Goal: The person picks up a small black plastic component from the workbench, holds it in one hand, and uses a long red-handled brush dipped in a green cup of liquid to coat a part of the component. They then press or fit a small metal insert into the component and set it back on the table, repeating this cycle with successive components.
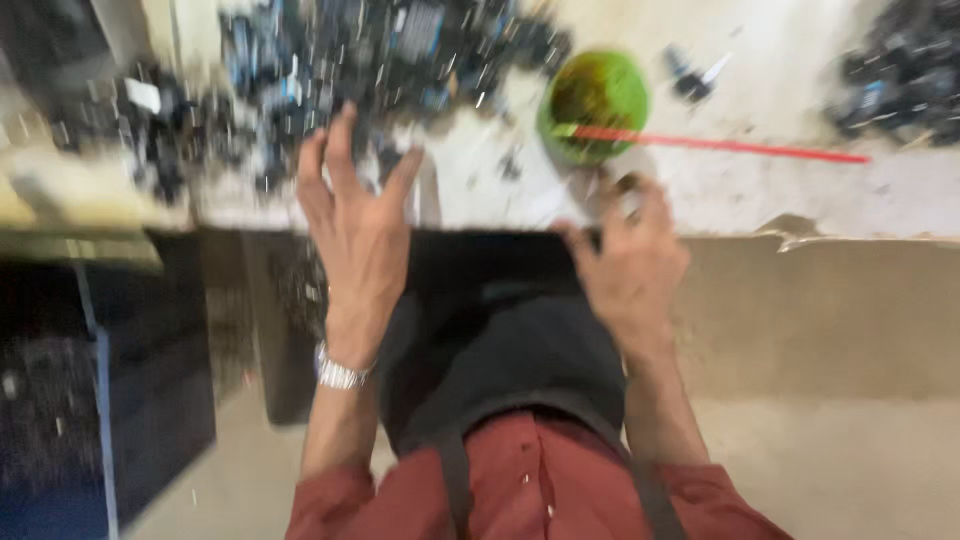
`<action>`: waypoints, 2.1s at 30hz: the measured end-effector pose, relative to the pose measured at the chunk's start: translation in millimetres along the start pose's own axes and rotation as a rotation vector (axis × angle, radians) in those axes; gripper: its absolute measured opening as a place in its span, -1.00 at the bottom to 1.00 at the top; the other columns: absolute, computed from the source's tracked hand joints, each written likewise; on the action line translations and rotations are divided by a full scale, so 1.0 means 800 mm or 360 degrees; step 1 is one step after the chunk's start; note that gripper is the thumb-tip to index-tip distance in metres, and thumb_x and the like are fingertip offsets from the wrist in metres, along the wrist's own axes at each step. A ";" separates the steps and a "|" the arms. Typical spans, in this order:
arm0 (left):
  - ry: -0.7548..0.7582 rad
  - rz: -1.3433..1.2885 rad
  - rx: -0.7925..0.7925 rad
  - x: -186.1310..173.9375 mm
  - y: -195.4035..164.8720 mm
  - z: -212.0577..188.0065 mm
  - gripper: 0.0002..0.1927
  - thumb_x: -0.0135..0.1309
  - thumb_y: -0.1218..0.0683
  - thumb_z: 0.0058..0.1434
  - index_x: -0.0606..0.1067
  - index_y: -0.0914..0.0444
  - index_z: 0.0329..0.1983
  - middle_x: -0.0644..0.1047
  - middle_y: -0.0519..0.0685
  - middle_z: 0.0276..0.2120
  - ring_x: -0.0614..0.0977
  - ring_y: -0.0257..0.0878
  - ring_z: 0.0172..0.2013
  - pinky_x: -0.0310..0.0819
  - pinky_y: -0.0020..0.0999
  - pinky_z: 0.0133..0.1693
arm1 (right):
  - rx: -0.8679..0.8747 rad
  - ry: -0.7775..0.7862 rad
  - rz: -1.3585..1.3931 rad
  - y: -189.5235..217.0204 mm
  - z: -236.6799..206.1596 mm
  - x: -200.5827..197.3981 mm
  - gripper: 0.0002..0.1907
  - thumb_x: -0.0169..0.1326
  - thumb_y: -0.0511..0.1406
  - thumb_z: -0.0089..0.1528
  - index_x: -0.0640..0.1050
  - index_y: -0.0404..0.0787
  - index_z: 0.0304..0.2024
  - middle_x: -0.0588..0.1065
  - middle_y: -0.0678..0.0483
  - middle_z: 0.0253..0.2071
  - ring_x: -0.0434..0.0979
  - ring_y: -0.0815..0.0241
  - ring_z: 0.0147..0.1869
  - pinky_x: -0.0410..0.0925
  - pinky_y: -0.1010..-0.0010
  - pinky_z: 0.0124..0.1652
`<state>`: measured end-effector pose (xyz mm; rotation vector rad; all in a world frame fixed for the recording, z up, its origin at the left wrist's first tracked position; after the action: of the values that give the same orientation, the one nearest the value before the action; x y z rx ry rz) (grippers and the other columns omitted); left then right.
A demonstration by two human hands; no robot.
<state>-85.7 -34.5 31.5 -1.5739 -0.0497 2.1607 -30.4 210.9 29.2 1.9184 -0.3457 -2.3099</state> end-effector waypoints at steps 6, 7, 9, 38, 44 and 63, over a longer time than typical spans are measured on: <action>-0.0171 -0.0087 0.0166 -0.019 -0.013 0.023 -0.78 0.23 0.29 0.25 0.59 0.21 -0.07 0.44 0.07 0.34 0.37 0.15 0.36 0.28 -0.01 0.36 | -0.0140 -0.0138 -0.0105 -0.009 -0.006 -0.017 -0.35 0.24 0.08 0.12 0.58 -0.06 0.18 0.39 -0.17 0.08 0.48 -0.18 0.06 0.46 0.09 -0.19; -0.0302 -0.0191 0.0174 -0.025 -0.015 0.023 -0.82 0.25 0.29 0.30 0.55 0.29 -0.07 0.48 0.07 0.32 0.43 0.16 0.37 0.31 0.00 0.37 | -0.0232 -0.0174 0.0046 -0.010 -0.009 -0.024 -0.51 0.26 -0.04 0.15 0.61 -0.04 0.10 0.42 -0.12 0.06 0.52 -0.11 0.02 0.47 0.12 -0.18; -0.0480 -0.0329 0.0168 -0.030 -0.021 0.017 -0.80 0.18 0.34 0.25 0.51 0.33 -0.09 0.57 0.13 0.15 0.55 0.21 0.24 0.38 -0.04 0.27 | -0.0443 -0.0349 0.0406 -0.010 -0.023 -0.047 -0.71 0.28 -0.28 0.19 0.64 -0.09 -0.03 0.49 -0.03 -0.01 0.59 0.00 -0.06 0.48 0.21 -0.18; 0.0111 -0.2165 -0.0923 0.075 -0.076 -0.045 -0.70 0.08 0.39 0.25 0.57 0.44 0.05 0.48 -0.01 -0.04 0.59 -0.33 -0.13 0.50 -0.44 -0.07 | 0.0081 0.0059 0.2404 0.017 -0.005 -0.001 -0.87 0.13 -0.54 0.35 0.60 -0.36 -0.06 0.59 -0.02 -0.08 0.61 0.30 -0.08 0.51 0.50 -0.09; 0.0157 -0.2259 -0.0724 0.067 -0.088 -0.043 -0.75 0.15 0.41 0.16 0.54 0.43 -0.08 0.57 0.03 0.05 0.69 -0.24 -0.08 0.64 -0.36 -0.02 | 0.0244 0.0223 0.2706 0.005 0.006 0.009 -0.87 0.13 -0.53 0.33 0.61 -0.35 -0.08 0.60 -0.01 -0.05 0.60 0.32 -0.12 0.50 0.50 -0.17; -0.0174 -0.1321 -0.0168 -0.001 -0.108 -0.011 -0.66 0.36 0.32 0.02 0.57 0.36 -0.12 0.64 0.06 -0.22 0.72 -0.12 -0.19 0.60 -0.34 -0.11 | -0.0022 -0.0113 0.2085 0.000 0.010 0.003 -0.84 0.26 -0.55 0.21 0.65 -0.31 -0.18 0.61 -0.02 -0.08 0.59 0.33 -0.13 0.43 0.57 -0.18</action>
<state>-48.1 40.1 54.7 -1.1747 -0.7258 1.5810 -38.3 211.3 28.3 0.9793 -1.1385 -1.4192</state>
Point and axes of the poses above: each hand's wrist, its own z-axis towards the middle knuckle, its own x-axis out of the palm, y = z × x, the point moved 7 cm from there along z, towards the middle knuckle
